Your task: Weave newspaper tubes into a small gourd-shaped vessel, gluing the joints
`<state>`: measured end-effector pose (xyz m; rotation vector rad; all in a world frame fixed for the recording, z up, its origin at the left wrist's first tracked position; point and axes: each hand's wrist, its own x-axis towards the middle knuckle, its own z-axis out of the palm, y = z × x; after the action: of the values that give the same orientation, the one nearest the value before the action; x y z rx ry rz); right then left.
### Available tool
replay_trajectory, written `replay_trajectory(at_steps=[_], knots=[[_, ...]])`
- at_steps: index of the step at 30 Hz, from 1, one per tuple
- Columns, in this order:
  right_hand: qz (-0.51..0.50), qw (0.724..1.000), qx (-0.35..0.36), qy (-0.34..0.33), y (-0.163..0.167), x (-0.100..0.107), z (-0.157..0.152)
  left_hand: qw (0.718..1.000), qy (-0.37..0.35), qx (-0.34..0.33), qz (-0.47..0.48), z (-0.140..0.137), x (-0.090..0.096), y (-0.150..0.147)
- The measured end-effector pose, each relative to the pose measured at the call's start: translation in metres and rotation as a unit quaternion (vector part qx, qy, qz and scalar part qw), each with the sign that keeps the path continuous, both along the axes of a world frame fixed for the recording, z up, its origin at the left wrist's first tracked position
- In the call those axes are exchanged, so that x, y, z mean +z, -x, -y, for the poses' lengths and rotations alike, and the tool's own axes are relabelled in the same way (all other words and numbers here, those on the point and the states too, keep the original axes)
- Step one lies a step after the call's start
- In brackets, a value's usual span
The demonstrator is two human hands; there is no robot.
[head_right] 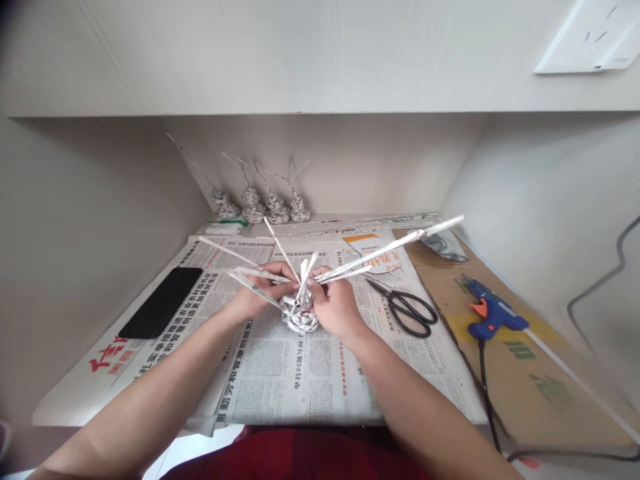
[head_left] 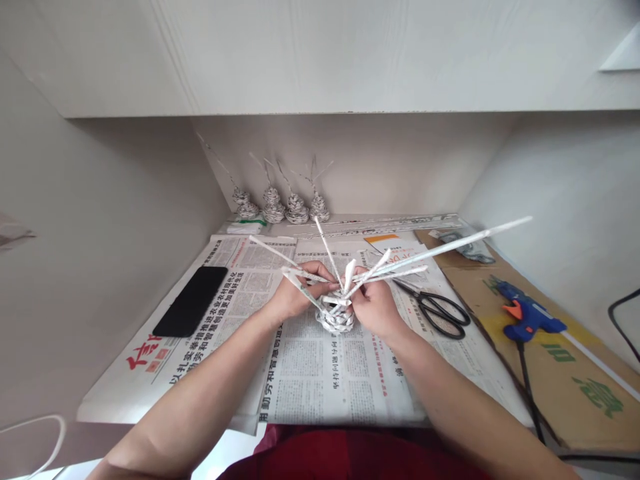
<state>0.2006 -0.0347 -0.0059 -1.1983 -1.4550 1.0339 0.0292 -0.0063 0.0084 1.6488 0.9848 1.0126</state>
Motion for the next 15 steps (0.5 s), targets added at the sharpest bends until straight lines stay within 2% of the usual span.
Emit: replay_trajectory(at_steps=[5, 10, 12, 15], knots=[[0.046, 0.997, -0.018, -0.055, 0.001, 0.001, 0.003, 0.999, -0.011, 0.033, -0.008, 0.001, 0.000, -0.001], [0.078, 0.990, -0.027, -0.116, 0.001, -0.003, 0.003, 1.000, 0.009, 0.030, -0.001, 0.000, -0.002, 0.000], [0.052, 0.993, -0.023, -0.102, 0.001, -0.005, 0.001, 0.999, 0.015, 0.035, 0.006, 0.000, -0.003, -0.001], [-0.027, 0.999, -0.033, -0.025, 0.000, -0.010, -0.005, 0.997, 0.018, 0.061, 0.036, 0.001, -0.004, -0.002]])
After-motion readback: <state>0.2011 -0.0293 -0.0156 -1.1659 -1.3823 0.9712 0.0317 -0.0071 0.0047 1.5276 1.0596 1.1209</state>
